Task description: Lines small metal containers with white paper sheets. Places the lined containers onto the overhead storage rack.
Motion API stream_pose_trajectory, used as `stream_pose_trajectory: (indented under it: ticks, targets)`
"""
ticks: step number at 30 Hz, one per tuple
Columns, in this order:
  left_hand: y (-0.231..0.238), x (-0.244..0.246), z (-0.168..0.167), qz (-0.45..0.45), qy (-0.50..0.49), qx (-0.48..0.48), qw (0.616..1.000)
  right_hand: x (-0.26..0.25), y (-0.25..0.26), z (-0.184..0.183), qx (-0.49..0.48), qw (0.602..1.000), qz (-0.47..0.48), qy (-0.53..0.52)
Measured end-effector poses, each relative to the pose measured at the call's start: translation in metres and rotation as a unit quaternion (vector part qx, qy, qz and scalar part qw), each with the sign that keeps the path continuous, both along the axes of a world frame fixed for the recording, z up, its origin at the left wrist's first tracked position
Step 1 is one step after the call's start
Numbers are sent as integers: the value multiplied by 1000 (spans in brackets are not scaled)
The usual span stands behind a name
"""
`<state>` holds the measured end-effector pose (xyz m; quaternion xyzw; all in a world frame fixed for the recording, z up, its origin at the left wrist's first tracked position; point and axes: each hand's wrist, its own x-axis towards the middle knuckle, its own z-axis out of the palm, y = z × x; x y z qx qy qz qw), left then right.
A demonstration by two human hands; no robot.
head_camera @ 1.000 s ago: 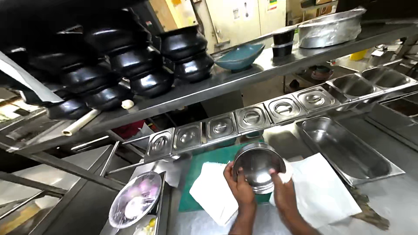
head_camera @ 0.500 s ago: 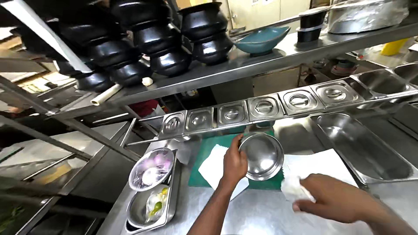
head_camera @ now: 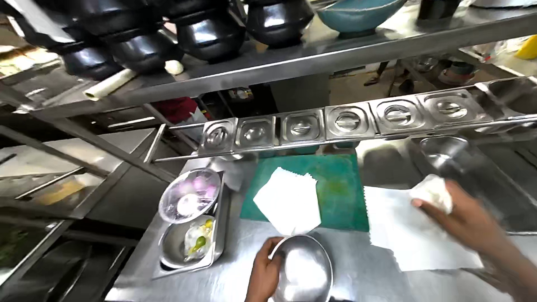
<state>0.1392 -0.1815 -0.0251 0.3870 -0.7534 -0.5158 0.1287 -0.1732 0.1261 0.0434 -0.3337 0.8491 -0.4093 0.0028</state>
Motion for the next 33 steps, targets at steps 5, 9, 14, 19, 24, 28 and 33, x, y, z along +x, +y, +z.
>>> stream_pose_trajectory:
  ticks: [5,9,14,19,24,28,33]
  targets:
    - [14,36,-37,96,-27,103,990,-62,-71,-25,401,909,-55,102]
    - [18,30,-50,155,-26,108,982,8,-185,-63,320,943,85,12]
    - [-1,4,-15,121,-144,-125,974,65,-251,-87,327,932,114,-104]
    - [-46,-96,12,-88,-228,-252,936,49,-235,-98,258,948,80,-168]
    - [-74,-167,-10,-182,-263,-280,905,37,-225,-107,157,950,76,-260]
    - [-83,-186,-9,-230,-278,-321,876,39,-223,-115,108,942,52,-314]
    - [-74,-192,-5,-245,-295,-372,845,42,-225,-113,91,936,29,-339]
